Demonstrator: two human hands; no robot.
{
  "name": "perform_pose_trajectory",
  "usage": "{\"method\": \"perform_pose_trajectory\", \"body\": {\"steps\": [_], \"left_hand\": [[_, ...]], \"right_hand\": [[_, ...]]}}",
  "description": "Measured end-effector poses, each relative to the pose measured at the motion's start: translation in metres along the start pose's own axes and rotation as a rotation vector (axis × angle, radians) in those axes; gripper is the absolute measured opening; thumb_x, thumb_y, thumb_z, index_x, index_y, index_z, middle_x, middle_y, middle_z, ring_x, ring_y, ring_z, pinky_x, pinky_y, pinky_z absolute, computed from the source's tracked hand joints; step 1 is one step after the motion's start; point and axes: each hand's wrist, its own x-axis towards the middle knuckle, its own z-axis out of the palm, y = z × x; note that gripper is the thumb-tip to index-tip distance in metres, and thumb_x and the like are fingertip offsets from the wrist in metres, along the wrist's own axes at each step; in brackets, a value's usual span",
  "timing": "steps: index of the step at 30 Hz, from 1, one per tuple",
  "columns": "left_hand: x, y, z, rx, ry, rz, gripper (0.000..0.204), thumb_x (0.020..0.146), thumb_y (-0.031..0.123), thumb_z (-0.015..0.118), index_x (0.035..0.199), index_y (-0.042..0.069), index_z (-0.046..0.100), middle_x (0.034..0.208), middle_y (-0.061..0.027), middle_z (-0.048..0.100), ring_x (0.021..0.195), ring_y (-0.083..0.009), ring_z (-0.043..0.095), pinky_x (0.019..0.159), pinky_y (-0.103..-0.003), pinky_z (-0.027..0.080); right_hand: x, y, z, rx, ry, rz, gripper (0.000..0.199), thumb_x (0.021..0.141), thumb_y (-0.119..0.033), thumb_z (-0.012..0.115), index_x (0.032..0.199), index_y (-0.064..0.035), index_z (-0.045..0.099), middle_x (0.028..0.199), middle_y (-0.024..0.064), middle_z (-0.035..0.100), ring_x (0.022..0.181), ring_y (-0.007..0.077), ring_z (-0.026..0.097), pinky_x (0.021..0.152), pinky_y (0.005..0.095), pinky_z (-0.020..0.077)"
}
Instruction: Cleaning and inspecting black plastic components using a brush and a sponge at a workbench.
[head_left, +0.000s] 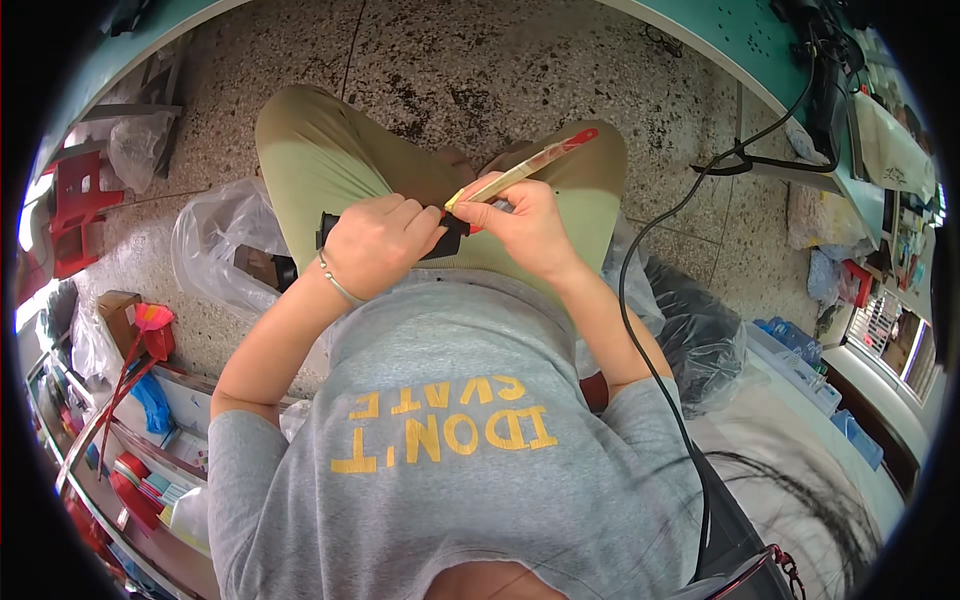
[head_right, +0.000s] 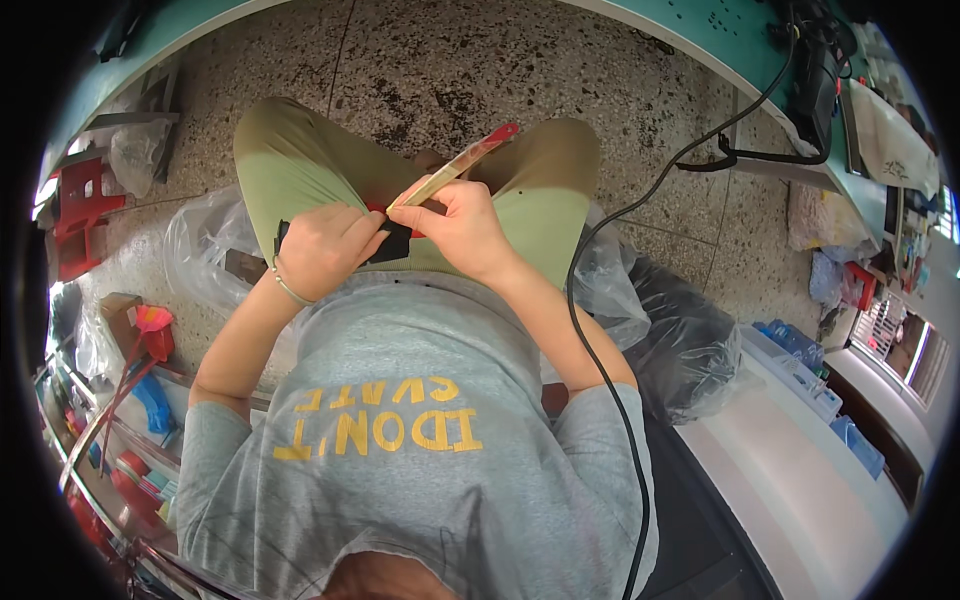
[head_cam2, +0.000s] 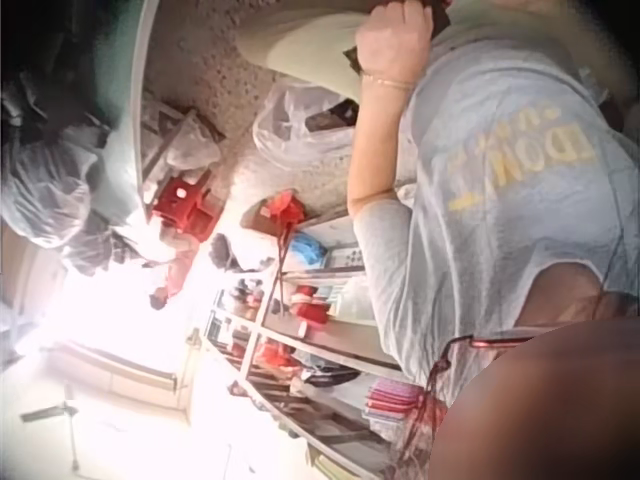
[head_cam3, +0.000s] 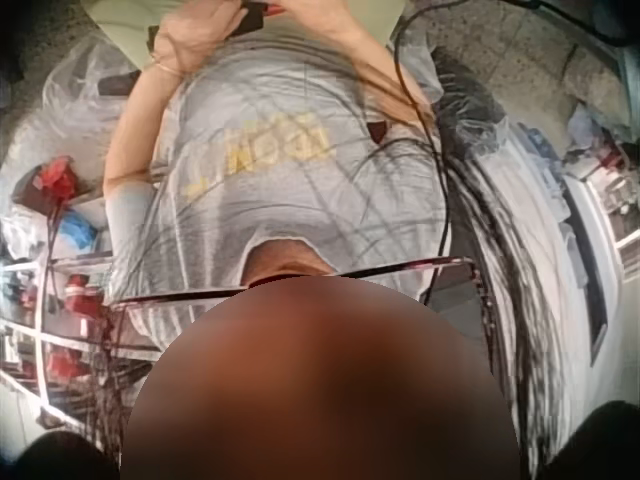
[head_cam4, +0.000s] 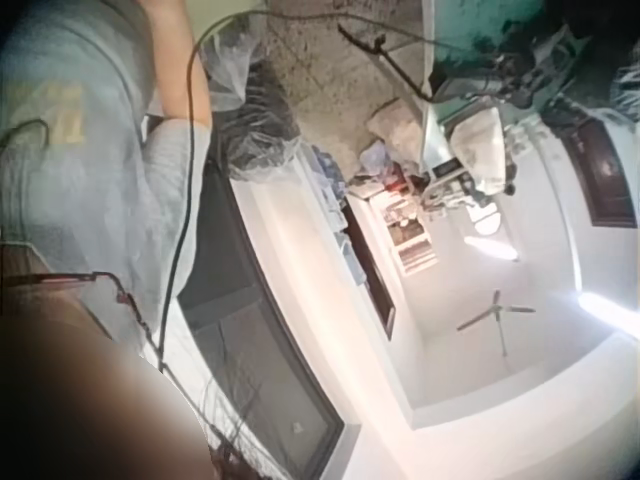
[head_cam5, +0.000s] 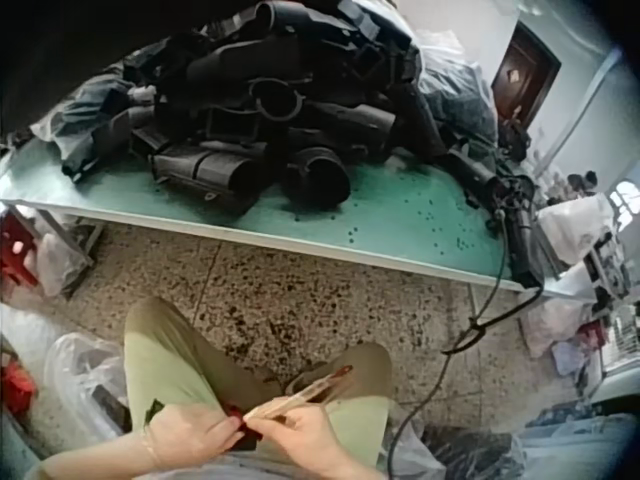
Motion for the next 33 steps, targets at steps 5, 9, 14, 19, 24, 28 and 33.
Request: {"method": "perform_pose_trajectory", "body": {"steps": [5,9,14,19,24,28,33], "left_hand": [[0.002,0.001,-0.001,-0.018,-0.022,0.002,0.018,0.071,0.013,0.066,0.084,0.005,0.056,0.065,-0.0046,0.051,0.057,-0.0196,0.054,0.050,-0.031,0.044],[-0.002,0.005,0.002,-0.093,0.042,-0.049,0.015,0.073,0.012,0.065,0.083,0.003,0.058,0.066,-0.0067,0.054,0.058,-0.0227,0.056,0.052,-0.033,0.045],[-0.007,0.006,0.007,-0.154,0.064,-0.194,0.015,0.074,0.012,0.065,0.084,0.003,0.060,0.067,-0.0097,0.059,0.059,-0.0246,0.058,0.052,-0.035,0.046],[0.000,0.014,0.007,-0.138,0.099,-0.310,0.013,0.073,0.012,0.066,0.081,0.004,0.060,0.064,-0.0096,0.059,0.056,-0.0241,0.058,0.050,-0.033,0.046],[0.004,0.021,0.008,-0.020,0.226,-0.298,0.014,0.070,0.015,0.067,0.071,0.007,0.055,0.057,-0.0041,0.053,0.051,-0.0194,0.055,0.044,-0.031,0.043],[0.008,0.023,0.012,0.063,0.285,-0.270,0.019,0.068,0.014,0.068,0.065,0.009,0.050,0.054,-0.0029,0.047,0.047,-0.0176,0.052,0.042,-0.030,0.042],[0.007,0.024,0.011,0.069,0.249,-0.257,0.012,0.067,0.011,0.068,0.073,0.005,0.059,0.056,-0.0061,0.054,0.047,-0.0213,0.054,0.044,-0.032,0.043]], "right_hand": [[0.007,0.013,-0.004,-0.156,0.006,-0.041,0.007,0.079,-0.005,0.064,0.082,0.0019,0.063,0.081,0.0038,0.061,0.073,0.0105,0.058,0.062,0.0236,0.0484],[0.021,0.046,-0.021,-0.605,0.389,-0.393,0.010,0.080,-0.009,0.063,0.077,0.0008,0.061,0.068,0.0038,0.061,0.062,0.0096,0.056,0.056,0.0258,0.0461],[0.005,0.000,-0.027,-0.337,0.394,-0.246,0.005,0.081,-0.004,0.062,0.084,0.0001,0.062,0.077,0.0029,0.062,0.070,0.0087,0.056,0.063,0.0214,0.0451],[-0.010,-0.006,-0.011,-0.315,0.219,-0.299,0.007,0.080,-0.004,0.063,0.085,0.0011,0.061,0.085,0.0046,0.061,0.075,0.0084,0.055,0.066,0.0226,0.0448],[-0.003,0.007,0.008,-0.559,0.316,-0.641,0.007,0.079,-0.005,0.065,0.083,0.0004,0.062,0.085,0.0048,0.061,0.073,0.0096,0.054,0.066,0.0229,0.0444],[-0.004,0.018,0.022,-0.252,0.345,-0.413,0.007,0.077,-0.003,0.066,0.081,0.0006,0.062,0.083,0.0064,0.060,0.074,0.0108,0.055,0.064,0.0236,0.0440],[-0.002,0.019,0.025,-0.256,0.343,-0.453,0.006,0.077,-0.002,0.065,0.080,0.0004,0.062,0.082,0.0068,0.060,0.073,0.0125,0.055,0.063,0.0251,0.0445]]}}
